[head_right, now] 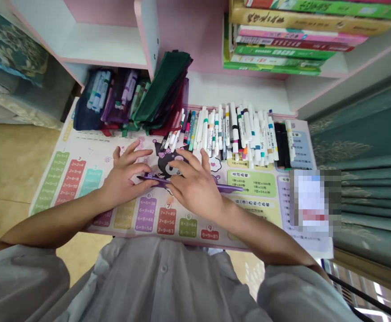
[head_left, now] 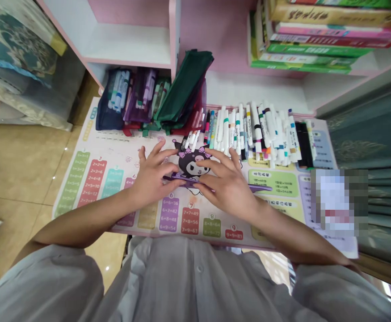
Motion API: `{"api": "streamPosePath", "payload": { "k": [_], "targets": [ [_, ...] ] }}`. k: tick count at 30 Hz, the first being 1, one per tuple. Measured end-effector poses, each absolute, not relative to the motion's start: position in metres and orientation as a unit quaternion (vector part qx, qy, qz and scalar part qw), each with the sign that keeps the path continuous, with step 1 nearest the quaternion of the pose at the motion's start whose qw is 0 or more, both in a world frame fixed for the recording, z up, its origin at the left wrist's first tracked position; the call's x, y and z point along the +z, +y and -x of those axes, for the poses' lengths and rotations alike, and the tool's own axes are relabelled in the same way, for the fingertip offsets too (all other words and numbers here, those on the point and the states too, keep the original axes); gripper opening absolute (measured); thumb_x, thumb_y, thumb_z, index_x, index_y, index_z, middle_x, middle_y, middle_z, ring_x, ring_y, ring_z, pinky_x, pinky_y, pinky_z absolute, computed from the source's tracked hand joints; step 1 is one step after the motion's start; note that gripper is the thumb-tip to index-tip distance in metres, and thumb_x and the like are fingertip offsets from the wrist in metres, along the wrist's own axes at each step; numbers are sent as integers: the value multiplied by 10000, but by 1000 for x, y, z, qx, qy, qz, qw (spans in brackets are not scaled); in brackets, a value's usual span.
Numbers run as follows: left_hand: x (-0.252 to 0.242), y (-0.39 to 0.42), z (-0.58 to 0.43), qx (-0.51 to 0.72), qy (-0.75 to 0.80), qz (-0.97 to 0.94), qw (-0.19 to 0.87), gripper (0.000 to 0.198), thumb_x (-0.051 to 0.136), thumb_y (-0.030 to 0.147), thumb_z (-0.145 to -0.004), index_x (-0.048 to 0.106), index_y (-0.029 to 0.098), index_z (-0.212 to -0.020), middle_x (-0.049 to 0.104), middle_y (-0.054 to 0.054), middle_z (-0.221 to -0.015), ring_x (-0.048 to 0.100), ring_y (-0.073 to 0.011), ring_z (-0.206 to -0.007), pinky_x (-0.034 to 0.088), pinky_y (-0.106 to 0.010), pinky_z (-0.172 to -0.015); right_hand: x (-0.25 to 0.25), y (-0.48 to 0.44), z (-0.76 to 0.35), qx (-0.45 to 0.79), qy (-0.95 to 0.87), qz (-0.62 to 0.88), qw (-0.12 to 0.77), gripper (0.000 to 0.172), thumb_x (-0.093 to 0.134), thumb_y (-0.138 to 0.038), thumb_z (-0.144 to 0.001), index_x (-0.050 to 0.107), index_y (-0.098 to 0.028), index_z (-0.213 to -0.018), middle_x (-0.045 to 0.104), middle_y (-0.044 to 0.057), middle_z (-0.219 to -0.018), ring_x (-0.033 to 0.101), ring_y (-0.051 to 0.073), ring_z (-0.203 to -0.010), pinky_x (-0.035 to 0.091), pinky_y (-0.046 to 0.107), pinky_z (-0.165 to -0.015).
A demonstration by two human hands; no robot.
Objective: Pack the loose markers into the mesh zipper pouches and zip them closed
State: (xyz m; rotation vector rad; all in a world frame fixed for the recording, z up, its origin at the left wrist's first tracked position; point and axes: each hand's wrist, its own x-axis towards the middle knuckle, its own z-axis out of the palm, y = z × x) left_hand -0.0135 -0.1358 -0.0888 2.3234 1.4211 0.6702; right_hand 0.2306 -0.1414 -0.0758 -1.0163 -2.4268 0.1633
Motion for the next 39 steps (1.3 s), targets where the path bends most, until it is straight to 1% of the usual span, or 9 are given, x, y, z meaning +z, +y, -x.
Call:
{"api": "streamPosePath", "payload": {
  "k": [5,9,12,17,20,23,27,33,39],
  "targets": [
    [-90,-138,13,243,490,-818,178,275,794,482,-813,694,239,-733,673,-40,-1345,380,-377,-1489,94,-669,-1228,-66,-133,-226,146,-877,388,244,194,655,-365,-942,752,-214,-868,723,99,-1197,534,352,-1356,406,591,-1120],
    [-91,-139,13,247,490,-817,178,316,795,523,-803,696,238,-708,680,-40,-1329,366,-384,-1496,77,-665,-1233,-60,-116,-212,203,-872,397,203,248,597,-367,-972,773,-209,-898,702,108,-1228,506,335,-1376,413,545,-1153],
    [-92,-138,14,248,493,-815,177,319,793,538,-802,705,243,-719,676,-42,-1333,357,-386,-1502,69,-660,-1236,-60,-103,-199,241,-864,408,168,285,557,-342,-990,782,-218,-868,710,95,-1193,574,292,-1280,440,501,-1130],
    [-92,-138,14,258,488,-814,180,322,776,543,-820,700,245,-727,669,-38,-1336,357,-388,-1504,66,-660,-1240,-53,-89,-188,339,-834,425,91,335,548,-336,-982,766,-225,-753,741,54,-993,663,237,-1069,520,404,-959],
    [-92,-139,13,256,492,-812,184,351,765,549,-827,681,233,-700,669,-35,-1334,352,-390,-1505,59,-665,-1241,-47,-85,-188,380,-823,419,54,251,624,-309,-921,751,-227,-720,745,26,-961,674,212,-1012,514,348,-884],
    [-92,-139,13,258,490,-813,183,374,761,553,-830,665,221,-686,672,-39,-1330,353,-397,-1503,52,-681,-1233,-46,-86,-189,396,-816,414,80,179,649,-250,-874,738,-224,-721,749,9,-968,672,194,-1012,502,316,-859],
    [-92,-139,13,253,486,-816,182,399,767,559,-820,644,212,-667,679,-42,-1311,350,-403,-1504,43,-686,-1230,-46,-91,-189,404,-805,419,118,175,657,-228,-847,710,-220,-679,747,1,-954,662,191,-1011,502,328,-884],
    [-92,-139,12,261,482,-816,182,392,782,552,-807,636,222,-654,698,-32,-1254,370,-380,-1499,44,-659,-1242,-46,-92,-191,401,-813,408,104,126,690,-228,-840,725,-223,-719,729,10,-952,654,205,-1016,503,360,-928],
    [-91,-140,11,270,499,-804,177,400,780,580,-797,648,222,-677,682,-27,-1303,321,-376,-1525,27,-662,-1244,-48,-93,-200,302,-879,328,168,102,678,-251,-893,775,-276,-878,693,31,-1133,539,278,-1299,430,485,-1114]
  ]
}}
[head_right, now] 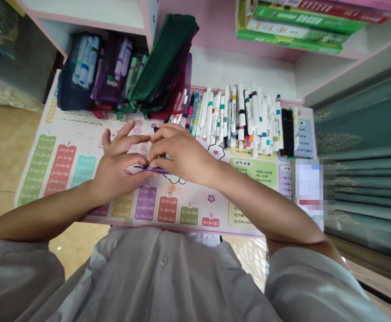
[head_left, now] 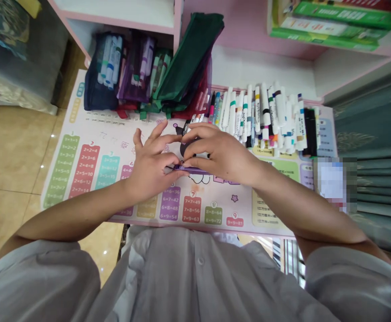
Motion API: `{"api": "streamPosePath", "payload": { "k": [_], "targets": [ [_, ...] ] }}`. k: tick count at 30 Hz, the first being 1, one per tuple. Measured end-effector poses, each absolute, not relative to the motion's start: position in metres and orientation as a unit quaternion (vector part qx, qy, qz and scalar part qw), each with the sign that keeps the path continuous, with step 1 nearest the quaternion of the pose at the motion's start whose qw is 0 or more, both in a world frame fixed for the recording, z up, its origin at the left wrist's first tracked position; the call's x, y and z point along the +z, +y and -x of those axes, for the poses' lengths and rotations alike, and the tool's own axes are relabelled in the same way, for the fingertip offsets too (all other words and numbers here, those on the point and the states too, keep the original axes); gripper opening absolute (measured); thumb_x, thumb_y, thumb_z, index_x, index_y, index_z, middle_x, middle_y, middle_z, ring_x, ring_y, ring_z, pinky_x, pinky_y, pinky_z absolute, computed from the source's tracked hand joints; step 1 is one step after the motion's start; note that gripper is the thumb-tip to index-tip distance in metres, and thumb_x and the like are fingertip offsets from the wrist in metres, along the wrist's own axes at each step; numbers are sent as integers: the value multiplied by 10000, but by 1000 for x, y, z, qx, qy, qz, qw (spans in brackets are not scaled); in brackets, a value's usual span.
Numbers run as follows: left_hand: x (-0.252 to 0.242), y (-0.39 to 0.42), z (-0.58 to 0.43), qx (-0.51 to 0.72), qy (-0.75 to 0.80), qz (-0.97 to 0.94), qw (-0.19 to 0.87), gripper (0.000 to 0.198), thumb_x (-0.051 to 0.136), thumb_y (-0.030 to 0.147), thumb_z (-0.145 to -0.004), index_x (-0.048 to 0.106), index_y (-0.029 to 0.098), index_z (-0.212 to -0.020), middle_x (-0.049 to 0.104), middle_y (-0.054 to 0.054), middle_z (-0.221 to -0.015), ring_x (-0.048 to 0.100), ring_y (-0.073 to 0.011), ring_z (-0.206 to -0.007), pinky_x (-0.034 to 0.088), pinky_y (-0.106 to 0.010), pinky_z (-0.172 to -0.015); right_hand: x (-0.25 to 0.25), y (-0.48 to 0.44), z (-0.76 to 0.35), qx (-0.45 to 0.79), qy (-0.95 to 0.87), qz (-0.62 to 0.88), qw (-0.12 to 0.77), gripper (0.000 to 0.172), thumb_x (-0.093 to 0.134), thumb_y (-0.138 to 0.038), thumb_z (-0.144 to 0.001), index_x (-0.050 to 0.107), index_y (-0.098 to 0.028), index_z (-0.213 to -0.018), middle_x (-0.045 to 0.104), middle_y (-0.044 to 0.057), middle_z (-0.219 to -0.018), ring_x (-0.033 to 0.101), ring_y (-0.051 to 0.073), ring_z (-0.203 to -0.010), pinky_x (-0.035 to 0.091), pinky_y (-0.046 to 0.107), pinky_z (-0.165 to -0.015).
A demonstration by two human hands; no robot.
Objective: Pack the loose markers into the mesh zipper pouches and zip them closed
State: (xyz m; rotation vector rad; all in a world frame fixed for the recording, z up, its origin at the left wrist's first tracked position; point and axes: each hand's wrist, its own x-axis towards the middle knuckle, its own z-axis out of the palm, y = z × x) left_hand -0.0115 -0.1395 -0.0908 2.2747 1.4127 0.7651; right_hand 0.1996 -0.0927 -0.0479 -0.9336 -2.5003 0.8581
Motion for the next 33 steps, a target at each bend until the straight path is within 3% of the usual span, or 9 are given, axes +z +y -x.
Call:
{"api": "streamPosePath", "payload": {
  "k": [4,9,19,23,28,33],
  "targets": [
    [-92,-140,12,271,493,-805,190,367,786,553,-801,669,228,-676,690,-26,-1280,340,-380,-1515,43,-671,-1239,-49,-100,-205,253,-884,354,171,115,677,-279,-903,787,-295,-877,666,26,-1261,441,330,-1416,355,560,-1187],
    [-92,-140,11,271,498,-799,202,320,808,491,-794,673,236,-654,692,-14,-1244,363,-379,-1503,56,-665,-1243,-49,-102,-206,336,-844,399,126,78,708,-297,-867,780,-267,-860,672,39,-1272,535,297,-1333,443,510,-1113],
    [-92,-140,12,277,490,-802,202,318,787,492,-813,673,234,-664,693,-19,-1228,355,-384,-1506,43,-677,-1241,-37,-87,-192,416,-805,420,46,115,744,-219,-781,727,-226,-668,750,14,-949,705,220,-961,540,336,-828],
    [-90,-140,12,280,486,-802,206,315,775,508,-821,687,245,-673,697,-9,-1241,358,-383,-1503,45,-678,-1234,-41,-85,-194,422,-803,418,46,126,712,-225,-803,752,-230,-684,760,22,-988,701,257,-1085,551,347,-828],
    [-84,-139,13,268,482,-804,220,285,736,529,-844,730,270,-726,697,-12,-1274,346,-399,-1505,13,-700,-1222,-45,-86,-201,404,-801,433,87,102,708,-249,-804,778,-264,-731,736,14,-1217,625,295,-1266,527,448,-991],
    [-83,-136,16,262,480,-805,229,295,743,552,-834,728,278,-724,713,1,-1244,356,-377,-1504,-16,-666,-1247,-44,-89,-202,408,-790,452,73,151,677,-186,-799,763,-255,-697,742,7,-1190,620,275,-1265,526,419,-1012]
  ]
}}
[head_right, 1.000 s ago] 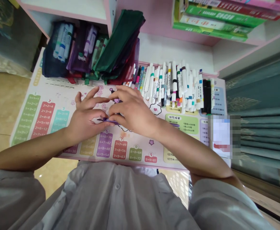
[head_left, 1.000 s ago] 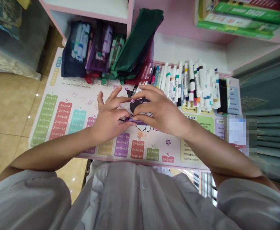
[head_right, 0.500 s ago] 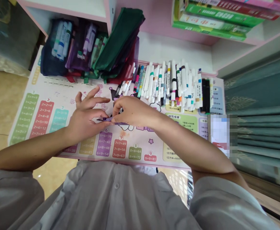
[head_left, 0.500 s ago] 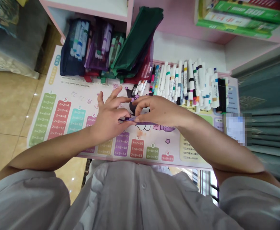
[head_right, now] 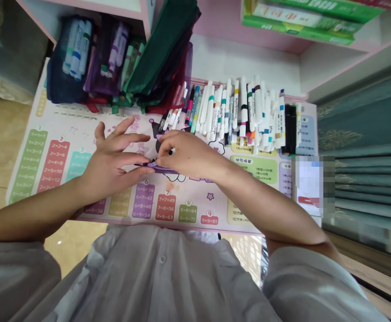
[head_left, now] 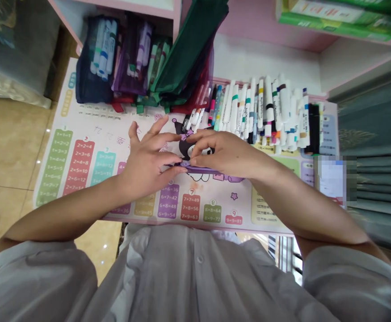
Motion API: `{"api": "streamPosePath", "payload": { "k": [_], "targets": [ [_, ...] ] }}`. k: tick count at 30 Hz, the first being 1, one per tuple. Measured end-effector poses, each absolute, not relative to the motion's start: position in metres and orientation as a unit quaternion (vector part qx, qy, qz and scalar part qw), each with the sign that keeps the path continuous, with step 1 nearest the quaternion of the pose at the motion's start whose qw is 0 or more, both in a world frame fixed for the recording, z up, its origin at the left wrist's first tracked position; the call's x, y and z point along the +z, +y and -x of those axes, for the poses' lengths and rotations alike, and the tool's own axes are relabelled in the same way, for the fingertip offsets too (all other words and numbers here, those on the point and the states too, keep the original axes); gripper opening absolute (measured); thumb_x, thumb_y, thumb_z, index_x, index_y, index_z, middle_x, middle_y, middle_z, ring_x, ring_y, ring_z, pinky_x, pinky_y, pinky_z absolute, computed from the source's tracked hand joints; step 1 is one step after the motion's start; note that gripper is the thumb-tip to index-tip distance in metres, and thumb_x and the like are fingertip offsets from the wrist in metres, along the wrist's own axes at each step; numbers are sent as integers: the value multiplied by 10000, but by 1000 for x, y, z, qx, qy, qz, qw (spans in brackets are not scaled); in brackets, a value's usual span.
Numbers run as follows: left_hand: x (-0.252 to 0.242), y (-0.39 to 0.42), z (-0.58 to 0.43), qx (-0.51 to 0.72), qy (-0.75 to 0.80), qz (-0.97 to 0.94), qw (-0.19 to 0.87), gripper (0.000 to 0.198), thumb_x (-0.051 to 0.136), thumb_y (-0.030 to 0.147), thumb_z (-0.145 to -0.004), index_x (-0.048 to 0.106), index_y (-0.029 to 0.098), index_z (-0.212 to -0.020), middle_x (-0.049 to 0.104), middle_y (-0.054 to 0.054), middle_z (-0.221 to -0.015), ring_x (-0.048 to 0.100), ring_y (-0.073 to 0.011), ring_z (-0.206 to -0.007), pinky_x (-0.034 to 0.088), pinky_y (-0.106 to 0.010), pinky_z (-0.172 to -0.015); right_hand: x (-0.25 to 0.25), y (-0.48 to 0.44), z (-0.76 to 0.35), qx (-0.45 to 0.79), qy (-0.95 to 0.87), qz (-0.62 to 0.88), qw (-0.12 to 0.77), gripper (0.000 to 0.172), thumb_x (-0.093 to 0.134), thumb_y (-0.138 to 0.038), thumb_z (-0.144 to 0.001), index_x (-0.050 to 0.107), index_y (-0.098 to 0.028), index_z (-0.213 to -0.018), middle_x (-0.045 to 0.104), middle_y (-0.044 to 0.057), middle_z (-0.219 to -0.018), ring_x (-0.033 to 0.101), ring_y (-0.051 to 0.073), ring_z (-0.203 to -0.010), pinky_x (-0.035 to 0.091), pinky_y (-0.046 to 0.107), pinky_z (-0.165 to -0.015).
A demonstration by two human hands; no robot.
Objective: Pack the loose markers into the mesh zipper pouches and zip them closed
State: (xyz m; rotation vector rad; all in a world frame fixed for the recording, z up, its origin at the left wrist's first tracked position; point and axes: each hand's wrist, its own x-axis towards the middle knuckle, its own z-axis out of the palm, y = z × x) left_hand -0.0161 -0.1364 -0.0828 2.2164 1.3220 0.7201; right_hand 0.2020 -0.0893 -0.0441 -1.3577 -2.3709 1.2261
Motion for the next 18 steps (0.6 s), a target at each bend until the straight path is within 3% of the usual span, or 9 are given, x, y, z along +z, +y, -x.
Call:
{"api": "streamPosePath", "payload": {
  "k": [6,10,18],
  "targets": [
    [-81,-137,17,250,461,-830,191,341,665,541,-910,707,251,-736,711,-3,-1276,357,-336,-1512,4,-631,-1264,-38,-97,-199,419,-762,484,92,156,665,-167,-778,757,-231,-669,701,19,-1264,612,281,-1254,515,411,-1013],
    [-81,-136,17,265,441,-843,160,337,673,509,-916,696,240,-715,725,-34,-1261,410,-365,-1479,55,-695,-1225,-29,-99,-195,421,-754,501,65,179,647,-153,-793,738,-226,-656,713,15,-1227,567,270,-1315,472,387,-1068],
    [-82,-137,17,263,442,-844,155,330,683,508,-906,705,245,-707,729,-47,-1261,425,-375,-1469,91,-694,-1216,-28,-100,-195,426,-746,508,62,181,652,-144,-777,715,-221,-626,697,13,-1258,591,269,-1272,482,392,-1045]
  ]
}}
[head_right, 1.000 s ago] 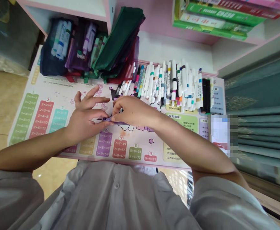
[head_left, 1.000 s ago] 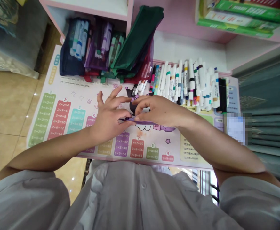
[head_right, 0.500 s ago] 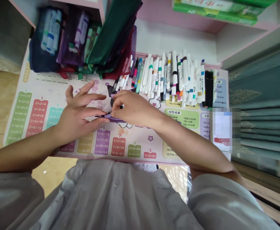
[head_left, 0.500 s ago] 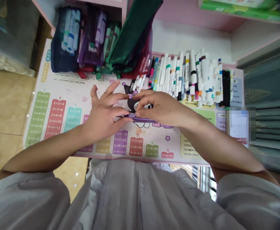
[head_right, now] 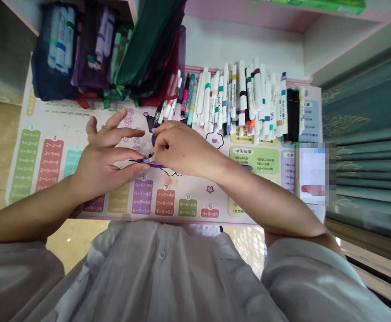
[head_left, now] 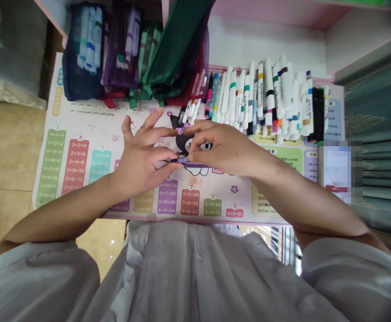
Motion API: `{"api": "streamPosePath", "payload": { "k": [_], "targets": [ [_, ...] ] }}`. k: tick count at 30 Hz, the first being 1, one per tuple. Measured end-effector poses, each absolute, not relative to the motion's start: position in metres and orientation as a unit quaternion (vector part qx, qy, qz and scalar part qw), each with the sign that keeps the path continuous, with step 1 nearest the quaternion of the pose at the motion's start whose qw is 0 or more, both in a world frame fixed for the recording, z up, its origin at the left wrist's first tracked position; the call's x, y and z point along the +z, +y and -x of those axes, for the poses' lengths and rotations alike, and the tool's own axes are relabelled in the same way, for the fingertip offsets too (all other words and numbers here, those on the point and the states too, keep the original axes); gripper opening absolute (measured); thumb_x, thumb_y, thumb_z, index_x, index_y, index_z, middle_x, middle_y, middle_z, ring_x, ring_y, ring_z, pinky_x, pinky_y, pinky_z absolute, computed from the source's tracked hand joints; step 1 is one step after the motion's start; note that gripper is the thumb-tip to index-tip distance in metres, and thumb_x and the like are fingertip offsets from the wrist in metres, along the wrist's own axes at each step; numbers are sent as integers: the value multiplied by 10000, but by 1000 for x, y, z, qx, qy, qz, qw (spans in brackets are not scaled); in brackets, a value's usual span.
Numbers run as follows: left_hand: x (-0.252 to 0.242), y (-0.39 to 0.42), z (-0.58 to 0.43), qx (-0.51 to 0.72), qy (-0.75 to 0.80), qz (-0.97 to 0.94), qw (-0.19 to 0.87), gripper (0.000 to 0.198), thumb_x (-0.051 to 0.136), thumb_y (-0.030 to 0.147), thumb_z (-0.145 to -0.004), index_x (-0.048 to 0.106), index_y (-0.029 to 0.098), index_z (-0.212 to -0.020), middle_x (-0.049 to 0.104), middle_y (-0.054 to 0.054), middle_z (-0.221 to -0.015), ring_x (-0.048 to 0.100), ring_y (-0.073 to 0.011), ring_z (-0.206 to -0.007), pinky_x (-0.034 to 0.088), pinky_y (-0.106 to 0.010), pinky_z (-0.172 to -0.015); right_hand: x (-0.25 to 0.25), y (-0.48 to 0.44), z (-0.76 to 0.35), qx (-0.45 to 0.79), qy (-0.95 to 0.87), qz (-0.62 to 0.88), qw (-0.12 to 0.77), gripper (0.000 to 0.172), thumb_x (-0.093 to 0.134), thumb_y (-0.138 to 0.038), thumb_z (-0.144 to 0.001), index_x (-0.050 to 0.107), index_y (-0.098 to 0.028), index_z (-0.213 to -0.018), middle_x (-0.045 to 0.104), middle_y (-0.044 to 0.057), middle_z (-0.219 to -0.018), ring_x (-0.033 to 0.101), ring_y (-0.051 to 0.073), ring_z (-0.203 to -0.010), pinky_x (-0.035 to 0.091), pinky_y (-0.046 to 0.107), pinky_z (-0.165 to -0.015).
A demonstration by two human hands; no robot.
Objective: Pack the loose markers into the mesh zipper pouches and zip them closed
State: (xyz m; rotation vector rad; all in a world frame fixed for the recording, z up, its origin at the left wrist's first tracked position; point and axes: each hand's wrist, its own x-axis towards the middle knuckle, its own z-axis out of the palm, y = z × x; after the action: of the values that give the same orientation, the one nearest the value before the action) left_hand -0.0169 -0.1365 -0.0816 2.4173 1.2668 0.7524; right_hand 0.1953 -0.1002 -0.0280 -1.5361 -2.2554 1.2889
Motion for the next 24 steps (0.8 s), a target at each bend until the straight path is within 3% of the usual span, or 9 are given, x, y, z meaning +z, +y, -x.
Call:
{"api": "streamPosePath", "payload": {
  "k": [24],
  "targets": [
    [-78,-136,17,242,448,-845,163,306,670,489,-911,702,259,-711,714,-28,-1279,398,-361,-1488,80,-687,-1229,-26,-101,-205,423,-745,512,60,169,643,-170,-769,707,-217,-620,665,-6,-1314,616,264,-1210,496,411,-1061]
  ]
}}
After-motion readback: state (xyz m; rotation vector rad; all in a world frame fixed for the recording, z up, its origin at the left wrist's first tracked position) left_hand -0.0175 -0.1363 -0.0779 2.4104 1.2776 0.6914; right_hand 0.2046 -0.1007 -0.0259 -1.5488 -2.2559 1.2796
